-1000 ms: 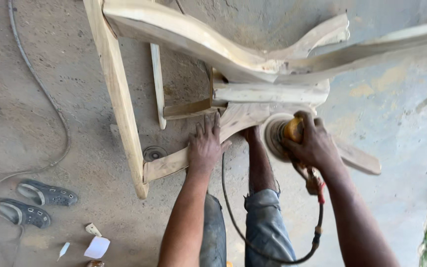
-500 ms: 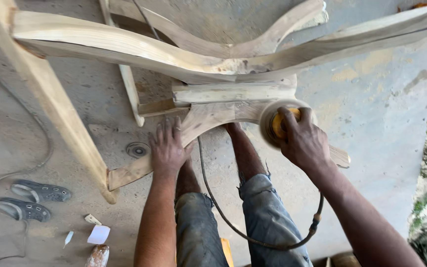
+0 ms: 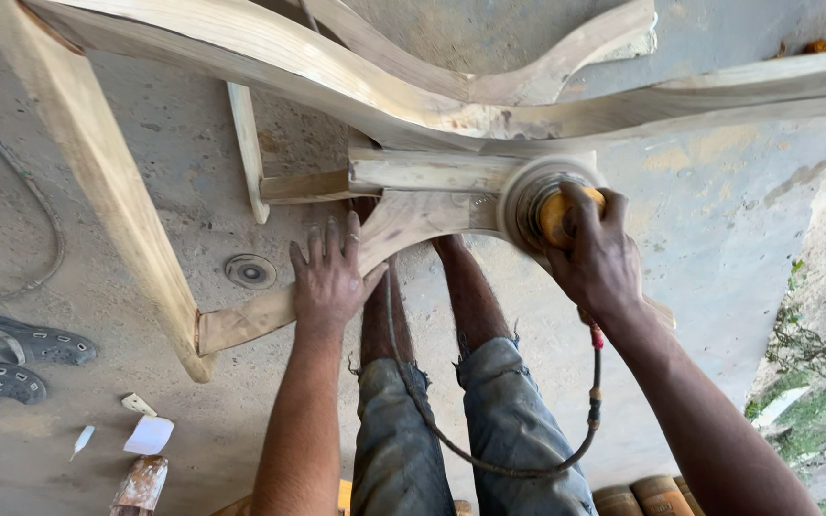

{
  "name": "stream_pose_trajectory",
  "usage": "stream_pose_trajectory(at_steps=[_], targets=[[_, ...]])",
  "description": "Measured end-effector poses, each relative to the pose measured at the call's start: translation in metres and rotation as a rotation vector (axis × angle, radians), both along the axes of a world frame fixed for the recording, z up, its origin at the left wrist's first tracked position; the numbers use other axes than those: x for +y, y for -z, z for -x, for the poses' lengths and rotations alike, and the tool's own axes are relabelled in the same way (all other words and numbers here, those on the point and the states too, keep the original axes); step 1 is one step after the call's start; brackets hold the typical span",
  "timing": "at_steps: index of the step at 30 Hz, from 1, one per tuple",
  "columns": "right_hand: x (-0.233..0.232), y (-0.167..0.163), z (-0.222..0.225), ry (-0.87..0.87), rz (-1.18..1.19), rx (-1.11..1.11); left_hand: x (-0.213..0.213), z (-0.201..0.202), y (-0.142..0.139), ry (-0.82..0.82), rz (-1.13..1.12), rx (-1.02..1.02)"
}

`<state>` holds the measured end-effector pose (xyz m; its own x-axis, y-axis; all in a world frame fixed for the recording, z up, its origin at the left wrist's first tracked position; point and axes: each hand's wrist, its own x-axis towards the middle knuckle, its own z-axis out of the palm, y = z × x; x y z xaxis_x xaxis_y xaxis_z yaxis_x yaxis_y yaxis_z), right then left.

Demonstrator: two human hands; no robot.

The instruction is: The person uses a handheld orbital sander to smooth the legs and frame of a wooden chair. They reposition the chair to access different areas and continue sanding the curved and flat surfaces.

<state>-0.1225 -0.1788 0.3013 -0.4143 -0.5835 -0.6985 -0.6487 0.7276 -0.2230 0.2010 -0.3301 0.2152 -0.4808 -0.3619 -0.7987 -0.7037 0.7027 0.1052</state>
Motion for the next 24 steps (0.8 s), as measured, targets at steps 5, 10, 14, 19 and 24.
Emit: stream_pose_trajectory(at_steps=[5,10,14,19,24], targets=[[-0.011,-0.001,-0.019,0.115,0.222,-0.045,0.002,-0.008,-0.004,-0.061,0.019,0.112],[-0.027,0.008,-0.054,0.19,-0.014,-0.03,0.0,-0.002,-0.023,-0.107,0.148,0.41],[-0.034,0.018,-0.075,-0.008,-0.052,0.041,0.039,0.05,-0.065,-0.629,-0.147,0.758],[-0.034,0.019,-0.077,-0.072,0.055,0.193,0.097,0.138,-0.086,-0.989,-0.24,0.879],[-0.042,0.012,-0.077,0.132,0.075,0.124,0.104,0.179,-0.083,-1.25,-0.654,0.757]])
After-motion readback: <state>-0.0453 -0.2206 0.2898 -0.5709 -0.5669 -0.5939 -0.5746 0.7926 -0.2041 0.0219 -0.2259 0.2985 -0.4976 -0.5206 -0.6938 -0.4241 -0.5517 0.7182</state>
